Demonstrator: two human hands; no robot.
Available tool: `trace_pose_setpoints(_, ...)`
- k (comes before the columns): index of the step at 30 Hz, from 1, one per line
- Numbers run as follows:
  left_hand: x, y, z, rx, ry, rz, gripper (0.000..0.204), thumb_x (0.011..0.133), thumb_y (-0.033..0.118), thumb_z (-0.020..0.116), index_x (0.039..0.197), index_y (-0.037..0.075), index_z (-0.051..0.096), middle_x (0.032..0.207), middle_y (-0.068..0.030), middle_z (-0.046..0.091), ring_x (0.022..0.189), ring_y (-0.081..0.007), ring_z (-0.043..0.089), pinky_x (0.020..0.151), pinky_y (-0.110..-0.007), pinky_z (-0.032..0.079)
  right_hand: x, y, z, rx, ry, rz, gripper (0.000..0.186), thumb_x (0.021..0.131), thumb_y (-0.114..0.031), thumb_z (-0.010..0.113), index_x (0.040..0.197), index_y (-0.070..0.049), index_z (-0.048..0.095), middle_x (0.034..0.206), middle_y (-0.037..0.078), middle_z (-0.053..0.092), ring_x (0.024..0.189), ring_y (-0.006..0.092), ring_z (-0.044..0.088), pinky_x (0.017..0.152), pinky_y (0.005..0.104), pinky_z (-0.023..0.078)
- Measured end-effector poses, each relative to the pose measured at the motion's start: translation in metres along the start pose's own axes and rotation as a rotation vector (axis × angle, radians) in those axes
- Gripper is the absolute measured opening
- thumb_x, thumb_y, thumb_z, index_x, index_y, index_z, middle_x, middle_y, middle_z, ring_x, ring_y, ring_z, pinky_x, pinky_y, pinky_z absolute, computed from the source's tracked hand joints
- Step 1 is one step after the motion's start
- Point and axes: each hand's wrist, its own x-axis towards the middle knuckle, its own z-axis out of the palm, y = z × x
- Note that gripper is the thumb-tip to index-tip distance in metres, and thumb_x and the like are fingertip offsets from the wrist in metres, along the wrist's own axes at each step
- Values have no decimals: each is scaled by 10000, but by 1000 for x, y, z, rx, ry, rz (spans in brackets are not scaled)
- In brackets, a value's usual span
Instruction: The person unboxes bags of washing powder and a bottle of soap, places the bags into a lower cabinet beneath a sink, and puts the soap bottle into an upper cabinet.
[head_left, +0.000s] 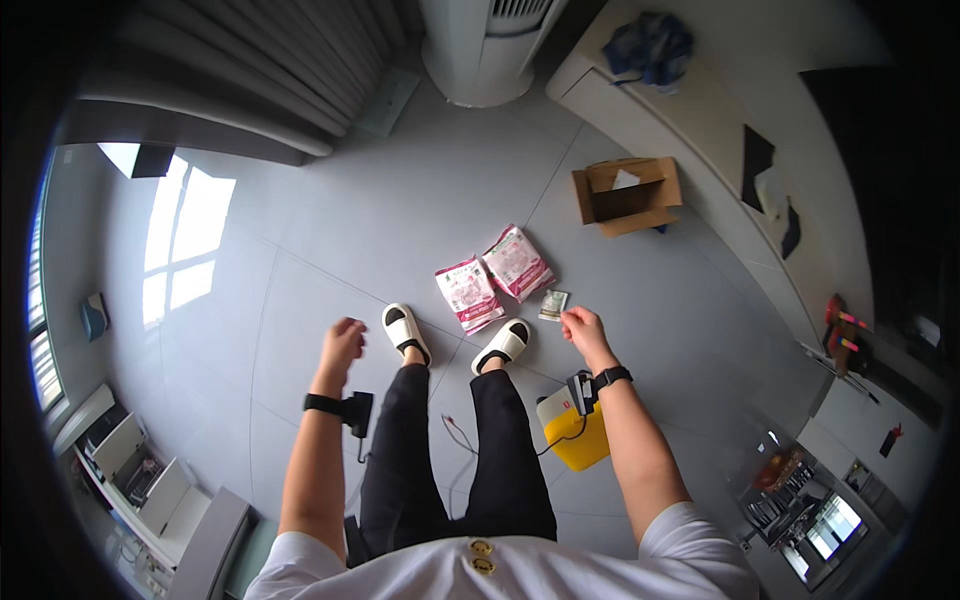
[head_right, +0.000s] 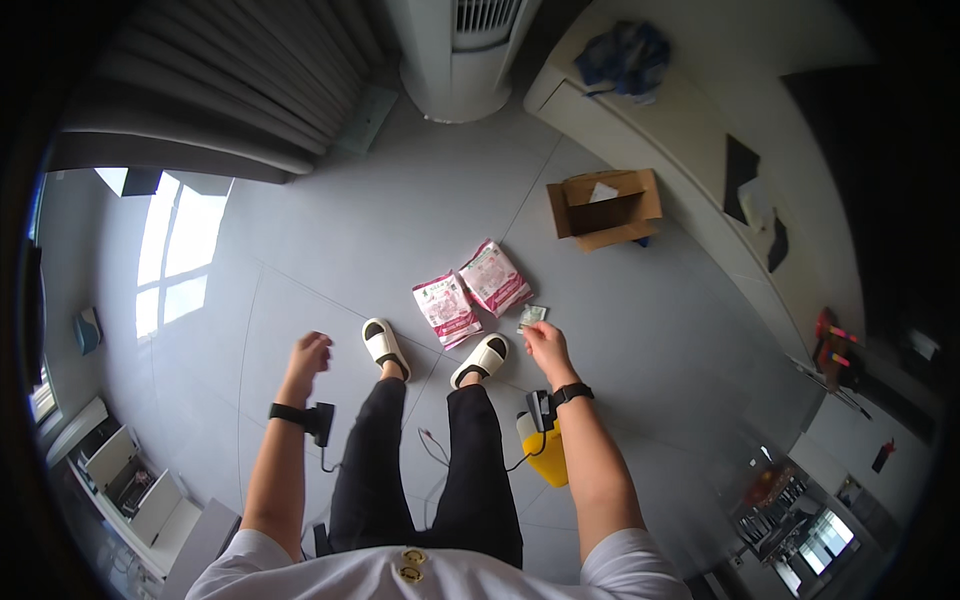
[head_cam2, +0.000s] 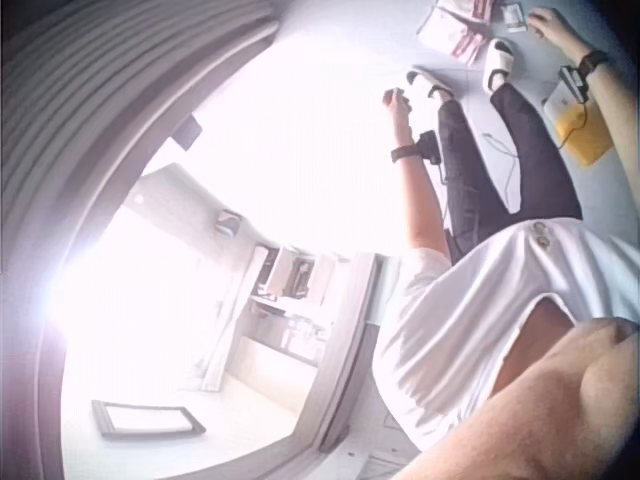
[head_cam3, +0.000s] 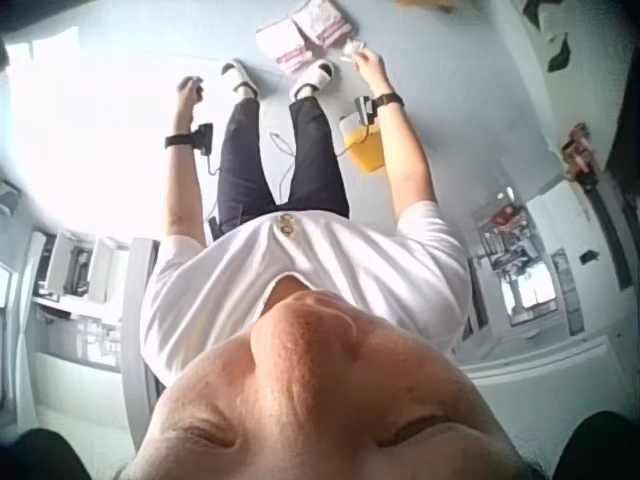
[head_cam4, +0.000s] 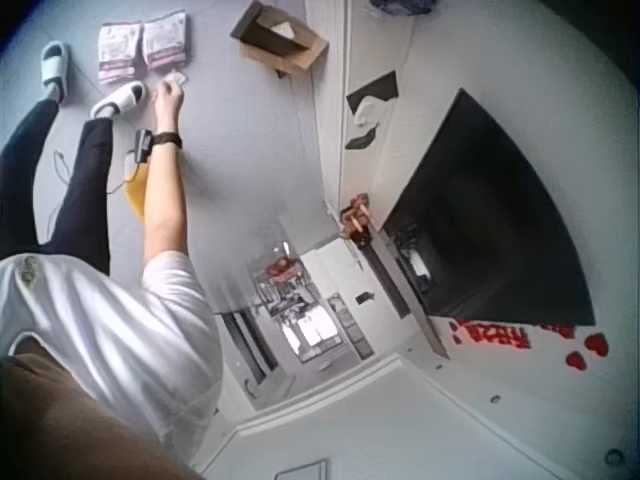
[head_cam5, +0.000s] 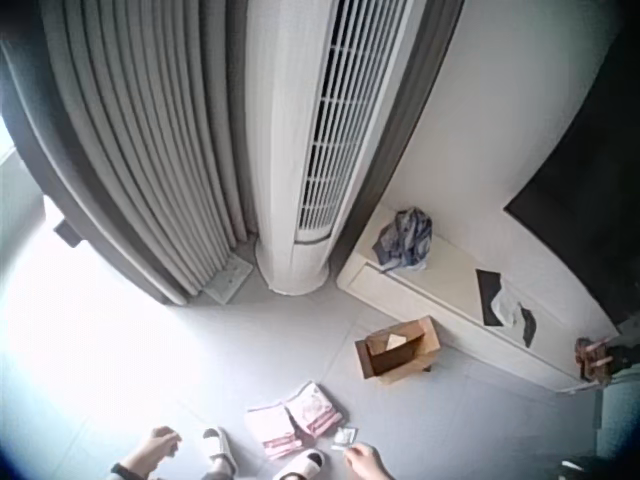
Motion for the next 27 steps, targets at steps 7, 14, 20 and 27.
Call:
trace_pose_setpoints(7,229,-158,123,45,5,-107,212,862,187,611,935,-12,608,723,-50,599,614,-121,564,539,-256,452,215,169,34,-490,86,-83,226,807,-230,675,837,-8,646,764,93,662,732,207,631,689,334,500)
trace_pose_setpoints(14,383,-263,192,-37,91,-326,515,821,275,688,1224,32,477,1137,-83,566,1030,-199,544,814,-363,444,378,245,39,-772,209,-174,607,725,-253,738,1213,-2,478,1210,213,522,1110,356,524,952,412,433)
trace_pose_setpoints(20,450,-290,223,-403,136,-171,665,767,194,760,1258,17,347,1147,-131,557,1036,-213,547,906,-380,423,459,239,57,-806,139,-482,687,685,-249,766,1278,-98,453,1243,155,512,1182,357,468,991,452,384)
trace_pose_setpoints(27,473,-292,217,-601,-26,-143,185,881,170,646,1023,54,621,907,-22,652,887,-138,595,824,-290,453,462,191,119,-1673,-357,-767,396,743,-189,663,1133,-171,598,1167,57,574,1148,245,505,1049,569,242)
